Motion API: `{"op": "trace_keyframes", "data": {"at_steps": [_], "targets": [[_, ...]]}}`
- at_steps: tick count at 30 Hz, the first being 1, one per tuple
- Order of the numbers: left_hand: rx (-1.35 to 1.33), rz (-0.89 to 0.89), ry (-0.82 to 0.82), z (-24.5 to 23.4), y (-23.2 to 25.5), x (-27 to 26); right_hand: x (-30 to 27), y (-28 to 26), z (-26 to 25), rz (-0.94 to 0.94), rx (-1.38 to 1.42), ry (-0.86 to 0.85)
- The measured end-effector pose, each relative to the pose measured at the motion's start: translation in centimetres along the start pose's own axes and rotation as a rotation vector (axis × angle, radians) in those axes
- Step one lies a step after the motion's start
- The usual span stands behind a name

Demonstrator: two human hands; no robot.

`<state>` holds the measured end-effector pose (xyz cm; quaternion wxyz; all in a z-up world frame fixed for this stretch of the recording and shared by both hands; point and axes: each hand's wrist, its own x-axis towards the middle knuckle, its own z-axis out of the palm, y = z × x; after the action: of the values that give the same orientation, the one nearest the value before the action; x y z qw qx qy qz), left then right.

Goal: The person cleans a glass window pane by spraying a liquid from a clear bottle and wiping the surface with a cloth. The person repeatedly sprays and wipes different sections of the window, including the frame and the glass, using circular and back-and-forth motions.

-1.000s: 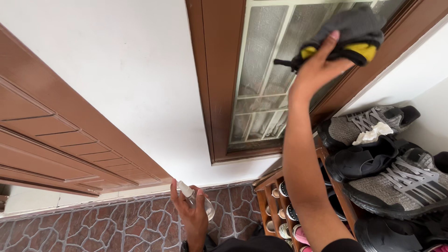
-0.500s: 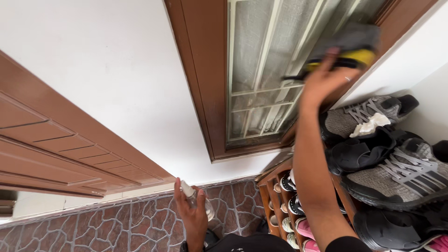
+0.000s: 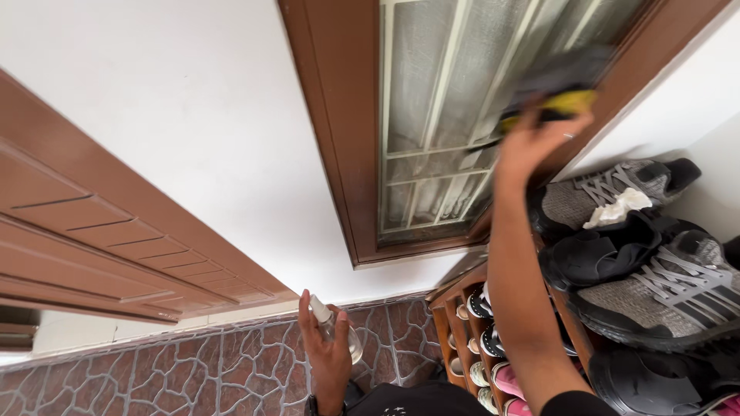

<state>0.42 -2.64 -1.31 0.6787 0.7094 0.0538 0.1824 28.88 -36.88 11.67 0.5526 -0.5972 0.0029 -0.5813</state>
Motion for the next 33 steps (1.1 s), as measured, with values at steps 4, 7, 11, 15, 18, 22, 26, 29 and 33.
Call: {"op": "trace_keyframes", "data": {"at_steps": [4, 7, 11, 15, 18, 22, 26, 29, 33], "targets": [[-0.032, -0.069, 0.051, -0.4, 0.5, 0.4, -0.9, 2.1, 2.0, 0.060, -0.087, 0.172], [-0.034, -0.042, 0.040, 0.1, 0.9, 0.5, -7.1, -0.2, 7.1, -0.237, -0.062, 0.021], [0.027, -0.036, -0.006, 1.3, 1.1, 1.2, -11.4, -7.3, 8.0, 0.068, 0.086, -0.408], [-0.040, -0.022, -0.024, 1.4, 1.5, 0.5, -8.8, -12.6, 8.0, -0.139, -0.047, -0.399], [-0.055, -0.062, -0.005, 1.2, 1.6, 0.4, -7.4, -14.6, 9.9, -0.585, -0.149, -0.395], [-0.031, -0.078, 0.030, 0.5, 1.5, 0.6, -8.5, -14.7, 13.8, -0.645, -0.354, -0.582], [-0.074, -0.097, 0.074, -0.3, 1.5, 0.6, -12.9, -12.1, 13.1, -0.583, -0.365, -0.675], [-0.030, -0.093, 0.075, -1.1, 1.6, 0.4, -15.9, -9.4, 10.9, -0.634, -0.291, -0.688], [-0.080, -0.079, 0.098, -1.8, 2.2, 0.4, -14.9, -8.1, 10.5, -0.645, -0.267, -0.737]]}}
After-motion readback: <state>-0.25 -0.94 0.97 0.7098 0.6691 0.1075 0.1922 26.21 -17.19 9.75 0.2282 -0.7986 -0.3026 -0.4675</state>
